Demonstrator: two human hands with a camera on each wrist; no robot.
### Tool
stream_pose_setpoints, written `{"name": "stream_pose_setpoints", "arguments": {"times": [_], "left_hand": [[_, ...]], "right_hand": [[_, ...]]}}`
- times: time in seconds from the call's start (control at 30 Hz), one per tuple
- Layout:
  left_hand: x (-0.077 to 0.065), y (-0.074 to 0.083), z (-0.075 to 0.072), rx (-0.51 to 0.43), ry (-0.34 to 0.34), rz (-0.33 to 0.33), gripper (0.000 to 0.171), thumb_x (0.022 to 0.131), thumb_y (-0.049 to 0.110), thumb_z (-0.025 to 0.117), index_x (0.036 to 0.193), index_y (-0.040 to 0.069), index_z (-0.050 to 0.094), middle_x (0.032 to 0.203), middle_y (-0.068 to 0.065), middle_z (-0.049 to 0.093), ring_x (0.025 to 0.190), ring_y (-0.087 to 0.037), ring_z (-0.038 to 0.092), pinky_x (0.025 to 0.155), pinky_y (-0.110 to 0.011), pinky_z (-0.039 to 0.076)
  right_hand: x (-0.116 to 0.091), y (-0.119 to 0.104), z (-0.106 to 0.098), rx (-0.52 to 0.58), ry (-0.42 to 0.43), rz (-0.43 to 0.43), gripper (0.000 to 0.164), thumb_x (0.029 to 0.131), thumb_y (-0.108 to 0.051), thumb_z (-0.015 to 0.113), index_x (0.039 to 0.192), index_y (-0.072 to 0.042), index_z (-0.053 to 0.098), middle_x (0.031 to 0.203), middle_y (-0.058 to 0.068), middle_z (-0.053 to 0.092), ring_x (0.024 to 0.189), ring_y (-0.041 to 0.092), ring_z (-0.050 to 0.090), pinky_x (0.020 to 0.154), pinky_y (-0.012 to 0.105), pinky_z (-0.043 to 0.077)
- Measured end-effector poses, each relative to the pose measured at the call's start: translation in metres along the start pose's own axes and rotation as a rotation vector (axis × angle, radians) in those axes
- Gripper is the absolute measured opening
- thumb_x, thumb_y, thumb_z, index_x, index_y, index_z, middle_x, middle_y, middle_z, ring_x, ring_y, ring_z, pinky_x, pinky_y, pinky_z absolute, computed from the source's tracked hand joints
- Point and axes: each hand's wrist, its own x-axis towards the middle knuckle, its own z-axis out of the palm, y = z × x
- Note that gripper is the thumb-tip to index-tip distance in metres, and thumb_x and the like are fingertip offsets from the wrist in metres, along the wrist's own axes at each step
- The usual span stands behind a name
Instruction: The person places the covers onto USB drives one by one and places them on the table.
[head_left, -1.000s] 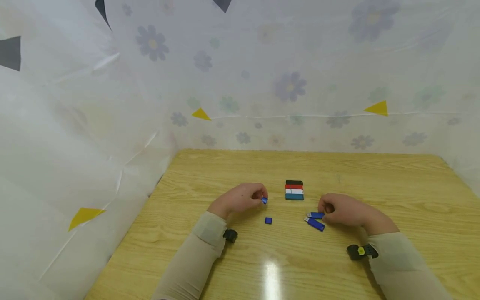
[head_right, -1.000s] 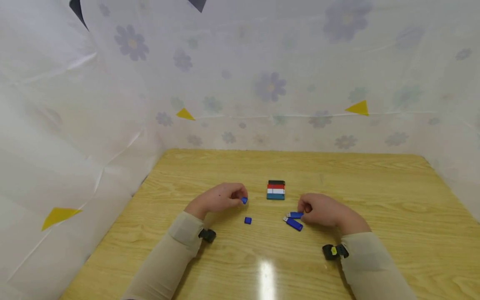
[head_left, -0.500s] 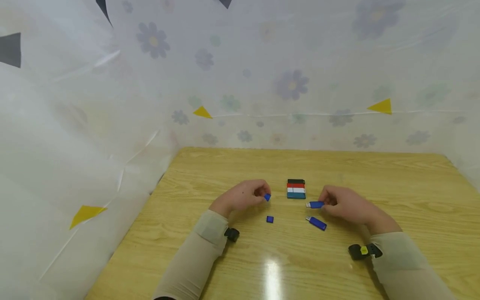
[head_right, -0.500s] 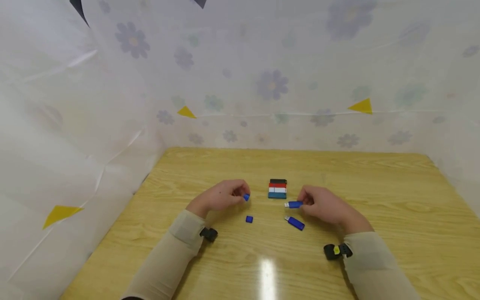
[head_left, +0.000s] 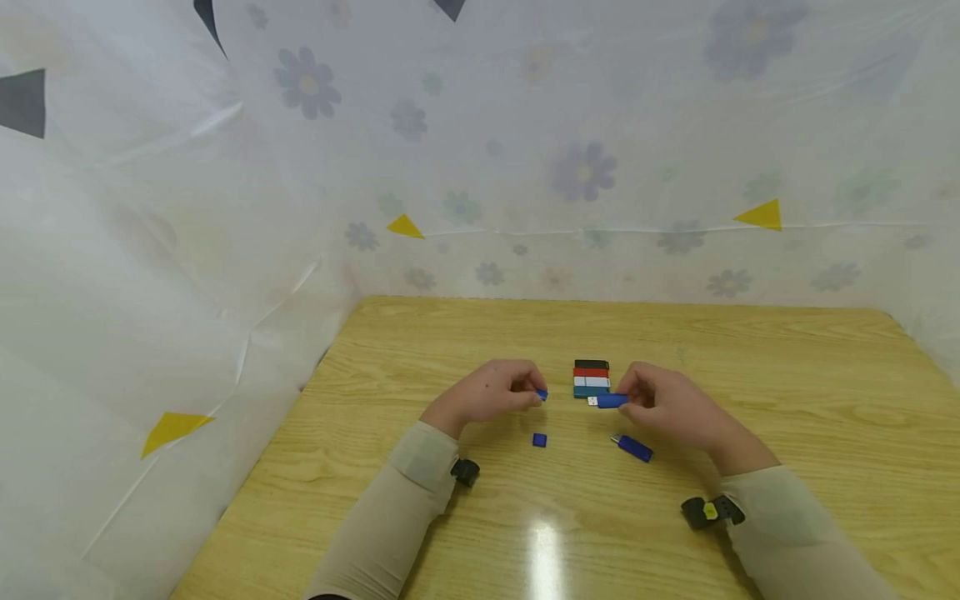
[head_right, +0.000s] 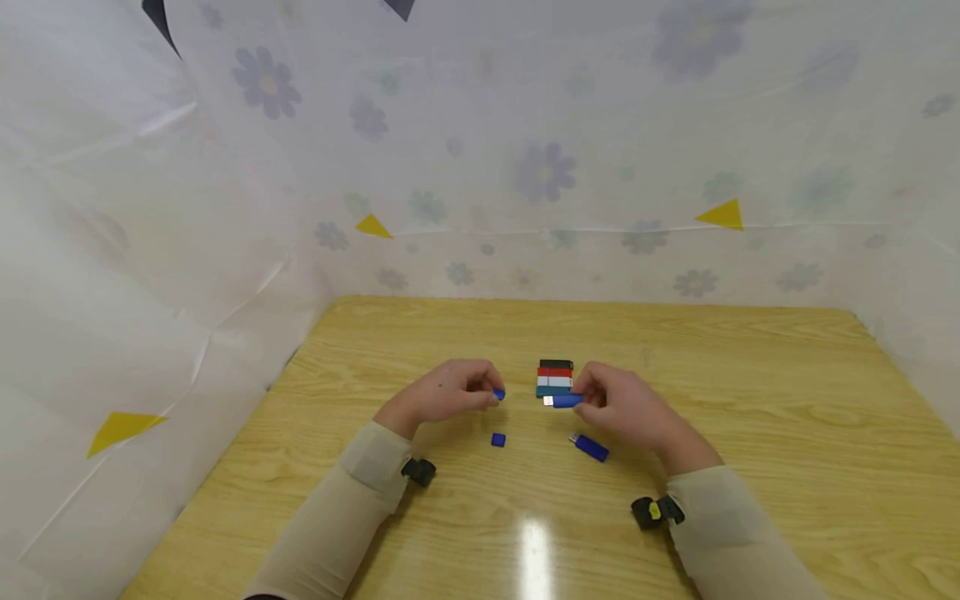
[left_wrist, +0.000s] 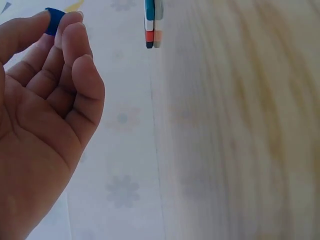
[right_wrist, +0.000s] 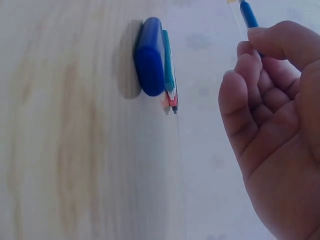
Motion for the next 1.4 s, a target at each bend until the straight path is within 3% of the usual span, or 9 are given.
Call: {"name": "stream_pose_setpoints", "arguments": {"times": [0.23, 0.53, 0.7, 0.9, 1.2, 1.4], "left_hand": [[0.0, -0.001, 0.001, -0.034, 0.0, 0.07, 0.022, 0.107, 0.027, 0.055, 0.107, 0.011, 0.071, 0.093, 0.003, 0.069, 0.081, -0.017, 0.063, 0.068, -0.03, 0.053], [0.002, 0.007, 0.005, -0.171, -0.014, 0.026, 0.026, 0.106, 0.02, 0.056, 0.125, 0.006, 0.065, 0.102, -0.014, 0.073, 0.093, -0.03, 0.071, 0.082, -0.036, 0.057], [0.003, 0.011, 0.006, -0.191, -0.034, 0.031, 0.025, 0.103, 0.016, 0.061, 0.126, 0.005, 0.063, 0.102, -0.007, 0.074, 0.094, -0.027, 0.071, 0.081, -0.032, 0.056], [0.003, 0.016, 0.007, -0.246, -0.052, 0.035, 0.021, 0.102, 0.013, 0.063, 0.122, 0.006, 0.062, 0.099, 0.0, 0.074, 0.091, -0.024, 0.073, 0.083, -0.043, 0.058], [0.003, 0.02, 0.012, -0.32, -0.068, 0.042, 0.012, 0.102, 0.01, 0.062, 0.113, 0.005, 0.063, 0.098, -0.005, 0.075, 0.093, -0.039, 0.071, 0.083, -0.052, 0.056], [0.004, 0.021, 0.015, -0.333, -0.044, 0.058, 0.008, 0.102, 0.01, 0.063, 0.109, 0.007, 0.064, 0.096, -0.005, 0.075, 0.088, -0.034, 0.071, 0.082, -0.052, 0.056]], "right_hand": [[0.0, -0.004, 0.004, 0.018, 0.004, -0.037, 0.013, 0.095, -0.01, 0.07, 0.104, -0.015, 0.062, 0.088, -0.002, 0.063, 0.076, 0.015, 0.058, 0.067, 0.028, 0.051], [0.002, -0.016, 0.012, 0.048, 0.02, -0.041, 0.013, 0.095, -0.013, 0.072, 0.103, -0.013, 0.061, 0.083, -0.001, 0.061, 0.071, 0.015, 0.056, 0.063, 0.028, 0.05], [0.004, -0.021, 0.017, 0.028, 0.047, -0.045, 0.013, 0.096, -0.015, 0.072, 0.102, -0.016, 0.06, 0.083, -0.003, 0.062, 0.07, 0.015, 0.058, 0.062, 0.03, 0.051], [0.006, -0.024, 0.023, 0.047, 0.043, -0.048, 0.013, 0.097, -0.015, 0.07, 0.104, -0.018, 0.06, 0.083, -0.003, 0.063, 0.07, 0.016, 0.06, 0.062, 0.031, 0.052], [0.007, -0.029, 0.031, 0.061, 0.067, -0.086, 0.012, 0.097, -0.013, 0.071, 0.102, -0.016, 0.061, 0.08, -0.004, 0.063, 0.067, 0.014, 0.059, 0.059, 0.03, 0.051], [0.007, -0.032, 0.032, 0.094, 0.091, -0.045, 0.011, 0.096, -0.014, 0.072, 0.101, -0.018, 0.063, 0.079, -0.003, 0.065, 0.064, 0.016, 0.06, 0.057, 0.03, 0.051]]}}
